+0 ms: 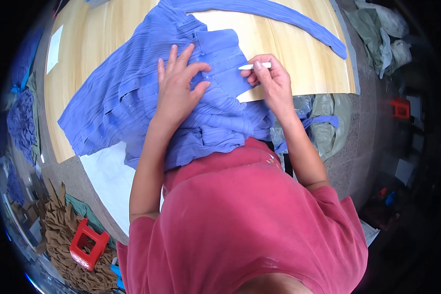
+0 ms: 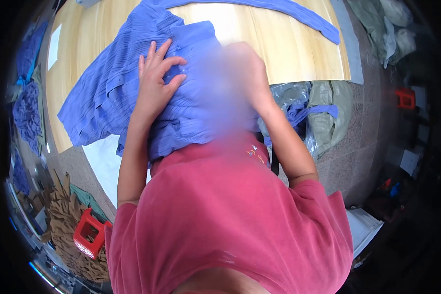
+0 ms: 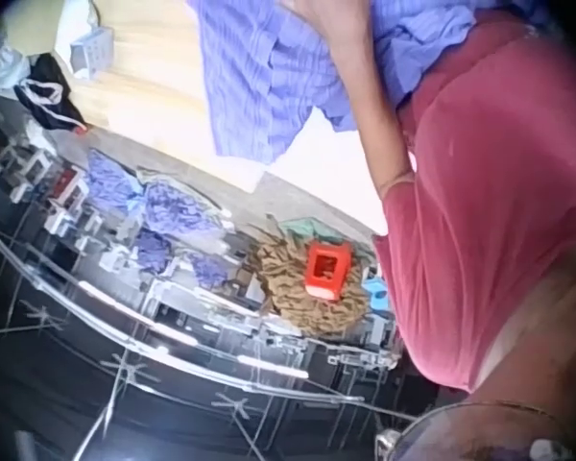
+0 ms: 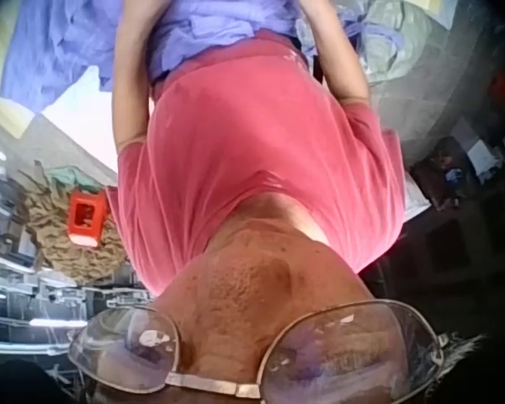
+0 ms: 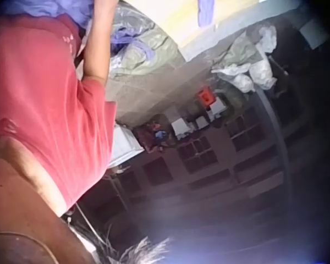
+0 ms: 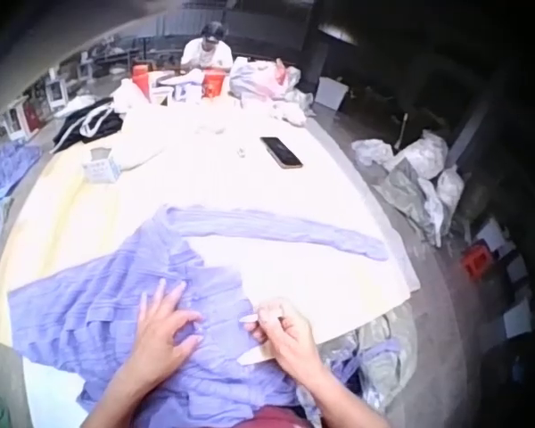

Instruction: Marking points on a blue pleated garment using a white marker in a factory setting.

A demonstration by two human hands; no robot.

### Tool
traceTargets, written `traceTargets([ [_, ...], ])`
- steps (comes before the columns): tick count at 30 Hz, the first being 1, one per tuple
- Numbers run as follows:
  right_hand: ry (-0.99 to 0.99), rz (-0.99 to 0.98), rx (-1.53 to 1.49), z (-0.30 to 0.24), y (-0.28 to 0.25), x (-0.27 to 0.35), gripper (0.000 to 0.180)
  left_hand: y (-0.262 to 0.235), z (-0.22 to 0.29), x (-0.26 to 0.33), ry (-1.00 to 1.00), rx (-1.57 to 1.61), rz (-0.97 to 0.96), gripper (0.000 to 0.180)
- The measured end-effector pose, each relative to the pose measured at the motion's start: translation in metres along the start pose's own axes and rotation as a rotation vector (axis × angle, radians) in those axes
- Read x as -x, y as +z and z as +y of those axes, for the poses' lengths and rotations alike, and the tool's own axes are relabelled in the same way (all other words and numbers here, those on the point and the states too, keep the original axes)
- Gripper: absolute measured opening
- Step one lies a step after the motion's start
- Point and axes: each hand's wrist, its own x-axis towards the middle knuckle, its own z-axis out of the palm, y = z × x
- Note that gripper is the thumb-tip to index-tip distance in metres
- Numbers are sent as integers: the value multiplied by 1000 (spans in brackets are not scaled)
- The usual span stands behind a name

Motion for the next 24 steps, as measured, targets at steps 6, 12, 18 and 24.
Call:
traceTargets([
  [6,-126,-101,167,-6,6,5,21,13,26,-23,101,-37,60,24],
  [12,-49,-111,118,-8,-2,11,17,28,16,-14,-6,-3,10,28],
  [18,-50,-150,156,-20,-1,6,16,24,16,-15,-1,10,-25,31],
  [24,32,-115,73,-31,18,5,15,24,17,-14,3,7,-27,33],
])
